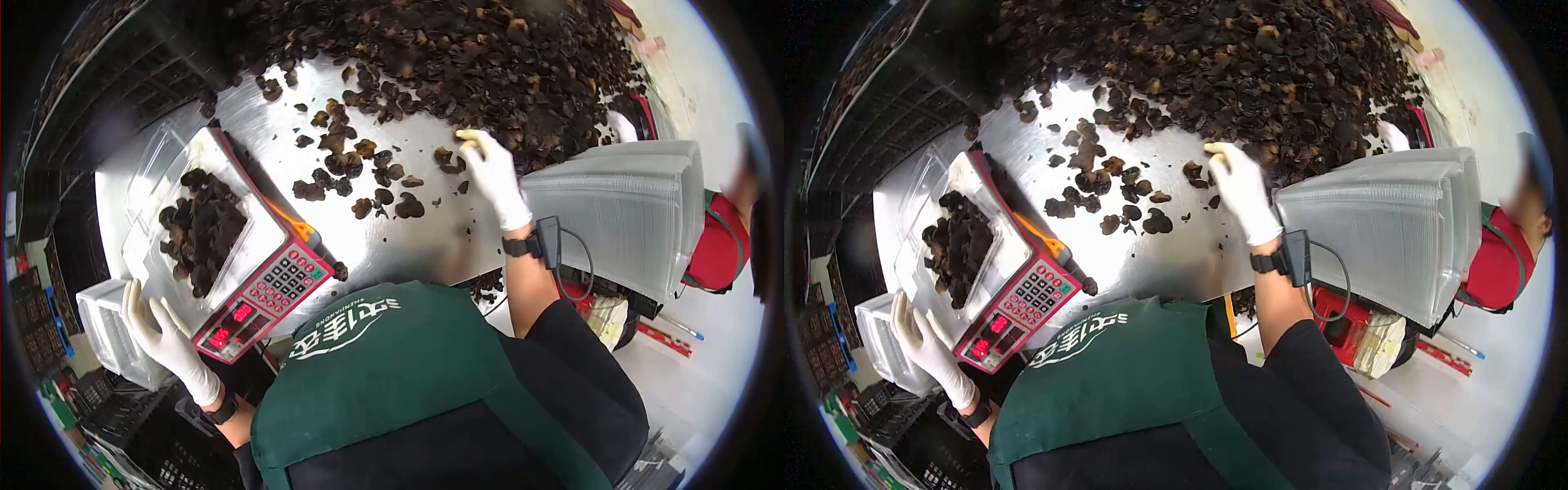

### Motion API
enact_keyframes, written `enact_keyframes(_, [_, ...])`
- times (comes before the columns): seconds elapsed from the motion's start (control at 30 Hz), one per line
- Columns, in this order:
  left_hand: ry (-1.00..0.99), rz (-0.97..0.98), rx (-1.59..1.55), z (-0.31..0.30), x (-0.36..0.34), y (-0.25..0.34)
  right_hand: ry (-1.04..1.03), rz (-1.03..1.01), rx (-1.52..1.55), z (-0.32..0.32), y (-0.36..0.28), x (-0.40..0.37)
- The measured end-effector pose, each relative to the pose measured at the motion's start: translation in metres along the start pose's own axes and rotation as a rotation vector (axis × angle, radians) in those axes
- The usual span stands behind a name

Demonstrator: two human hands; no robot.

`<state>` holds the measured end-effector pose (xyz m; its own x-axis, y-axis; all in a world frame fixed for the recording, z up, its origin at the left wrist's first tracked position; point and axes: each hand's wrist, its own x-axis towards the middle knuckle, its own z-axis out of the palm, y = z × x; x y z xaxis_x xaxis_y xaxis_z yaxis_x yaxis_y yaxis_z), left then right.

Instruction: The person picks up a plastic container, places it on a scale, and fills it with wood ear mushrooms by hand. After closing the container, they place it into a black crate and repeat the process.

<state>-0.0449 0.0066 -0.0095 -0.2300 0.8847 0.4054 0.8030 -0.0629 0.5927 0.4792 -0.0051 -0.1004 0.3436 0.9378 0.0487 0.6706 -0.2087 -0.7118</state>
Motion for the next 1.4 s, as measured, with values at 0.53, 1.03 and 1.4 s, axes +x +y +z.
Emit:
enact_keyframes(0.53, [-0.029,0.033,0.123,0.005,0.004,0.009,-0.148,-0.001,0.039,0.048,-0.012,0.061])
enact_keyframes(1.03, [-0.019,-0.017,0.157,0.003,-0.005,0.005,-0.586,0.199,1.127,0.044,-0.054,0.086])
enact_keyframes(1.4, [-0.03,-0.007,0.113,0.004,-0.001,-0.001,-0.355,0.244,1.318,0.035,-0.025,0.102])
